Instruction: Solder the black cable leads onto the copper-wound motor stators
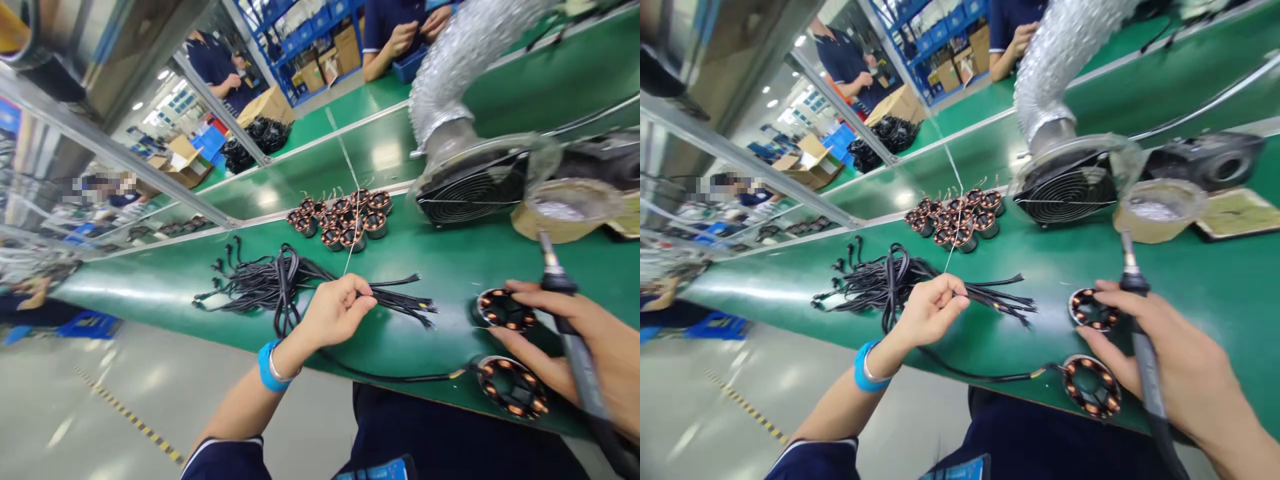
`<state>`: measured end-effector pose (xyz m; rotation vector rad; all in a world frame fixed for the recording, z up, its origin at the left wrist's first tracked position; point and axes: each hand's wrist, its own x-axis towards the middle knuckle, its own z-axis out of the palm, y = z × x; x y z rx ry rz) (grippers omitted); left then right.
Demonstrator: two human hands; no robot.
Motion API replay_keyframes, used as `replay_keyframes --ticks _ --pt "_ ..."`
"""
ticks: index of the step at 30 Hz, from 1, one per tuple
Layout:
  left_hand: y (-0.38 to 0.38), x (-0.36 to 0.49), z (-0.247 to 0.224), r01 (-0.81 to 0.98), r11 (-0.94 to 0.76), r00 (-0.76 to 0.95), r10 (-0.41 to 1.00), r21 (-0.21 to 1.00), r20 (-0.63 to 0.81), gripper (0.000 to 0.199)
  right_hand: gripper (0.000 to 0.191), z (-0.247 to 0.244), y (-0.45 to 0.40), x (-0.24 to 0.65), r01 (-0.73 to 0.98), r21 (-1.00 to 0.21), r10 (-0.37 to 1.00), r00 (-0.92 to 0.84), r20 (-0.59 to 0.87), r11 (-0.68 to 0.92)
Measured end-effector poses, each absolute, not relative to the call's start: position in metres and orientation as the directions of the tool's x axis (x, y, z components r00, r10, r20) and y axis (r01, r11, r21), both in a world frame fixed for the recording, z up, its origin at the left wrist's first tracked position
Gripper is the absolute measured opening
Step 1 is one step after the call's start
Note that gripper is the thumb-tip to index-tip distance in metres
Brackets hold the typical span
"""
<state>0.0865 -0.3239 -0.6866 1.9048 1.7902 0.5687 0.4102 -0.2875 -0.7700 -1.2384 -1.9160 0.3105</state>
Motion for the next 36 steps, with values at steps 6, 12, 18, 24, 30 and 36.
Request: replay_keyframes --ticks 6,12,18,24,30,36 --pt "-0.31 0.151 -0.689 0.767 -0.129 0.14 0.99 0.628 0.032 0.016 0.037 -0.714 -0.297 0.389 0.381 -0.708 0.798 -0.176 0.576 0.595" --pt "-0.294 0.15 -0.681 0.648 -0.269 0.401 0.916 0.713 -0.019 0.026 0.029 -0.712 -0.291 0.38 0.382 -0.715 0.789 -0.065 0.611 0.585" --pt "-0.273 0.13 -0.677 0.676 -0.557 0.413 0.829 0.483 0.378 0.026 0.027 -0.716 -0.285 0.377 0.32 -0.79 0.843 -0.061 0.534 0.523" --pt "-0.269 0.142 -0.681 0.684 -0.689 0.466 0.665 0.24 0.583 0.034 0.025 -0.714 -0.285 0.372 0.377 -0.712 0.795 -0.134 0.591 0.593" --pt "-0.27 0.144 -0.689 0.696 -0.695 0.445 0.615 0.181 0.651 0.014 0.023 -0.72 -0.284 0.372 0.369 -0.714 0.793 -0.129 0.595 0.595" --pt "-0.28 0.168 -0.689 0.619 -0.494 0.361 0.87 0.611 0.336 0.025 0.026 -0.719 -0.285 0.371 0.342 -0.685 0.753 -0.125 0.646 0.643"
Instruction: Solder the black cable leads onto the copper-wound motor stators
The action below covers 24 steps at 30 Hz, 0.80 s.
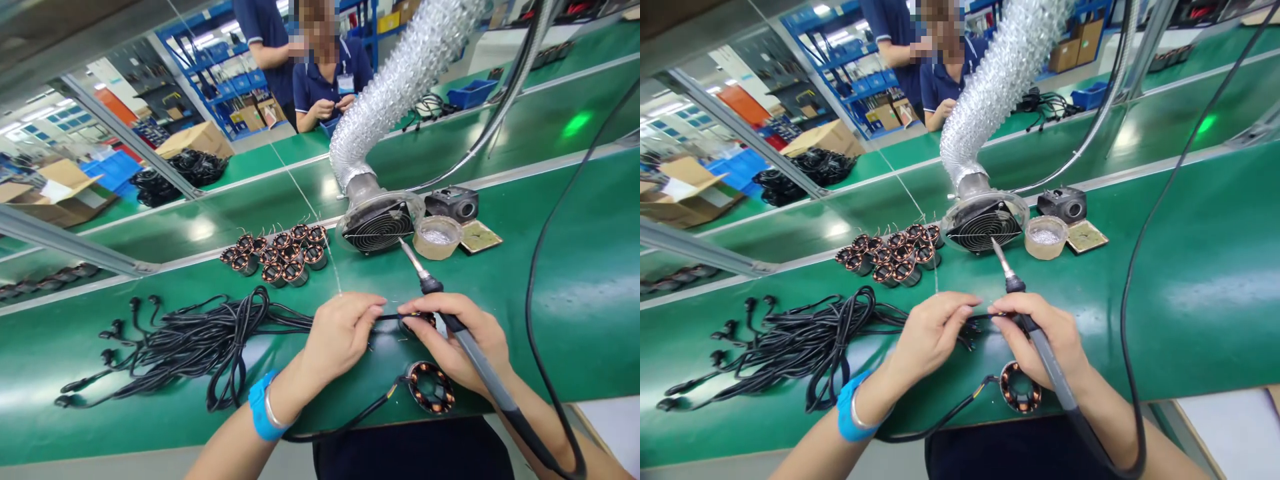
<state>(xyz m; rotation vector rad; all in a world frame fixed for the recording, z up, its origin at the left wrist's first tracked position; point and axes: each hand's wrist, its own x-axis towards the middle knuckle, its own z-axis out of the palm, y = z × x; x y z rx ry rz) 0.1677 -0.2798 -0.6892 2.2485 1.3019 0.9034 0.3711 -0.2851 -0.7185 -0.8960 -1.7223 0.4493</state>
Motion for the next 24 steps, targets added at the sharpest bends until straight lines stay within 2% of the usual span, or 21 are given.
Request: replay_keyframes --ticks 2,4,6,10,14,20,24 --pt "-0.28 0.177 -0.687 0.52 -0.352 0.466 0.88 0.778 0.086 0.032 0.027 -0.717 -0.285 0.37 0.311 -0.674 0.732 -0.129 0.669 0.671" --pt "-0.277 0.182 -0.687 0.385 -0.111 0.568 0.811 0.916 -0.14 0.04 0.028 -0.718 -0.285 0.37 0.284 -0.687 0.737 -0.132 0.663 0.669" --pt "-0.274 0.185 -0.688 0.255 0.096 0.607 0.759 0.962 -0.237 0.043 0.031 -0.72 -0.285 0.37 0.27 -0.726 0.769 -0.109 0.629 0.632" --pt "-0.271 0.188 -0.697 0.129 0.186 0.554 0.801 0.974 -0.226 0.043 0.037 -0.725 -0.285 0.372 0.195 -0.814 0.834 -0.044 0.549 0.546" --pt "-0.273 0.192 -0.708 0.035 0.257 0.572 0.788 0.966 -0.23 0.049 0.033 -0.724 -0.285 0.37 0.217 -0.802 0.829 -0.085 0.552 0.556" --pt "-0.279 0.192 -0.716 -0.026 0.127 0.374 0.921 0.992 -0.108 0.037 0.03 -0.718 -0.293 0.356 0.411 -0.76 0.833 0.004 0.553 0.503" --pt "-0.28 0.187 -0.714 0.083 0.071 0.305 0.948 0.994 -0.093 0.031 0.024 -0.715 -0.298 0.351 0.475 -0.659 0.79 -0.141 0.597 0.583"
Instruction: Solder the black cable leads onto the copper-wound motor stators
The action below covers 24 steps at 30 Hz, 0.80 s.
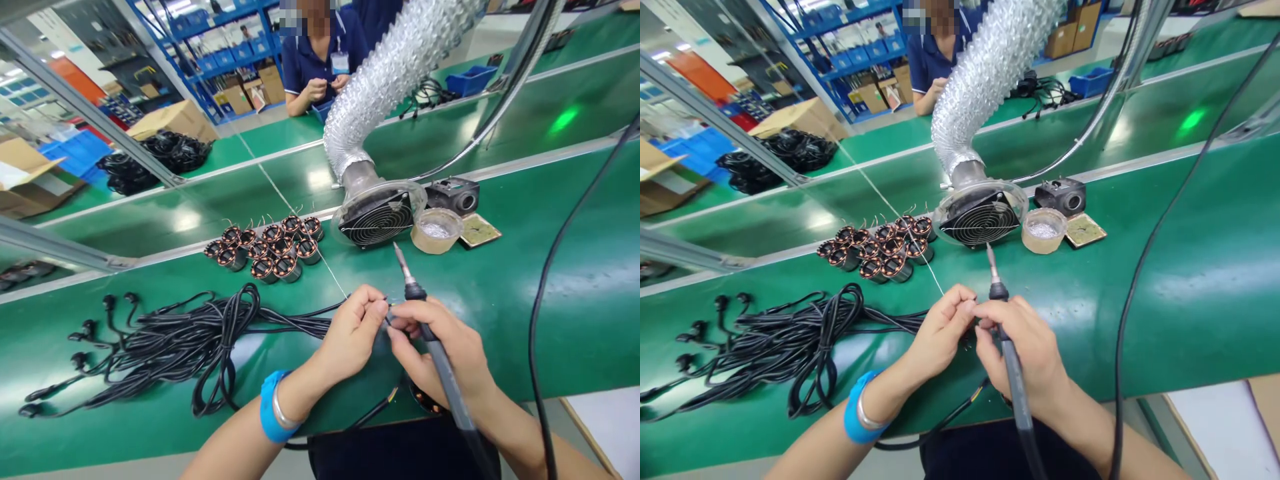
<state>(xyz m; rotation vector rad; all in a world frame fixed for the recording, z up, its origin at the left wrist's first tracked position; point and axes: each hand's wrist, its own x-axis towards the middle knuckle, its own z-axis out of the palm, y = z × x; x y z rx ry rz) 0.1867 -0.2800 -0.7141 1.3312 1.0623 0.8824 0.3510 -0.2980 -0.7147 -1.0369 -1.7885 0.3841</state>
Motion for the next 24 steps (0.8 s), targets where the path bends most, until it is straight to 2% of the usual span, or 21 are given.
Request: replay_keyframes --ticks 5,11,17,21,24 --pt "-0.281 0.182 -0.711 0.423 -0.002 0.327 0.933 0.906 -0.151 0.025 0.027 -0.7 -0.29 0.348 0.513 -0.527 0.708 -0.259 0.658 0.678" --pt "-0.287 0.184 -0.704 0.547 -0.08 0.346 0.928 0.834 -0.138 0.018 0.025 -0.691 -0.278 0.342 0.458 -0.5 0.67 -0.376 0.641 0.735" --pt "-0.284 0.178 -0.694 0.538 -0.1 0.434 0.884 0.837 -0.174 0.021 0.027 -0.697 -0.268 0.369 0.448 -0.628 0.77 -0.423 0.478 0.636" --pt "-0.279 0.174 -0.693 0.462 -0.054 0.461 0.867 0.885 -0.188 0.022 0.03 -0.701 -0.265 0.377 0.38 -0.707 0.794 -0.404 0.454 0.597" --pt "-0.278 0.173 -0.697 0.408 0.0 0.466 0.859 0.913 -0.209 0.024 0.03 -0.703 -0.265 0.377 0.371 -0.696 0.783 -0.399 0.478 0.614"
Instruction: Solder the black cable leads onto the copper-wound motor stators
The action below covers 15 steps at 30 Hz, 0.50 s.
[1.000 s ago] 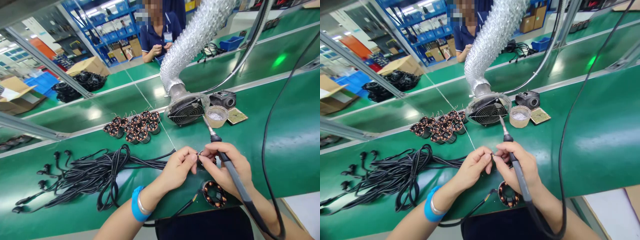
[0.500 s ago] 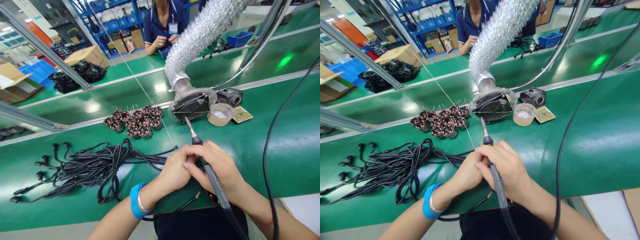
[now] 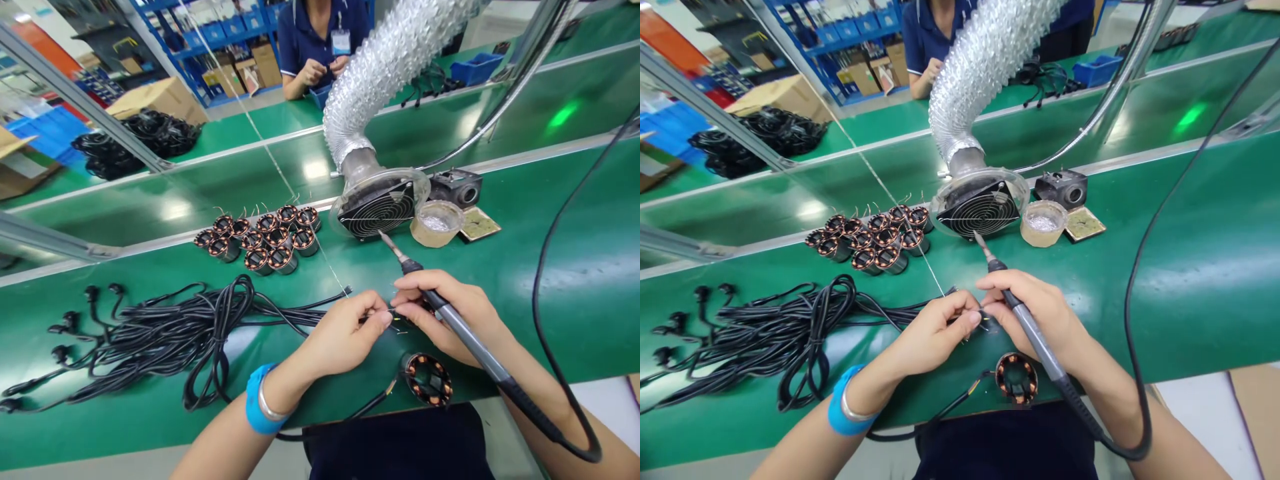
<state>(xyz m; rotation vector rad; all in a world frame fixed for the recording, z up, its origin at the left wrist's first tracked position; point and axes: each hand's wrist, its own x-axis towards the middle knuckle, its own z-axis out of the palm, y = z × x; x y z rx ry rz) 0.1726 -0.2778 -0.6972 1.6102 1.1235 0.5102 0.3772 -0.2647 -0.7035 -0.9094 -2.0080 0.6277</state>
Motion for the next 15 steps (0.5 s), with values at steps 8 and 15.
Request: replay_keyframes --ticks 8,15 --pt "-0.274 0.177 -0.706 0.112 0.202 0.411 0.882 0.973 -0.231 0.03 0.029 -0.711 -0.269 0.37 0.404 -0.609 0.73 -0.338 0.594 0.683" --pt "-0.264 0.189 -0.711 0.118 0.238 0.252 0.932 0.964 -0.261 0.019 0.027 -0.715 -0.274 0.371 0.445 -0.674 0.799 -0.198 0.568 0.59"
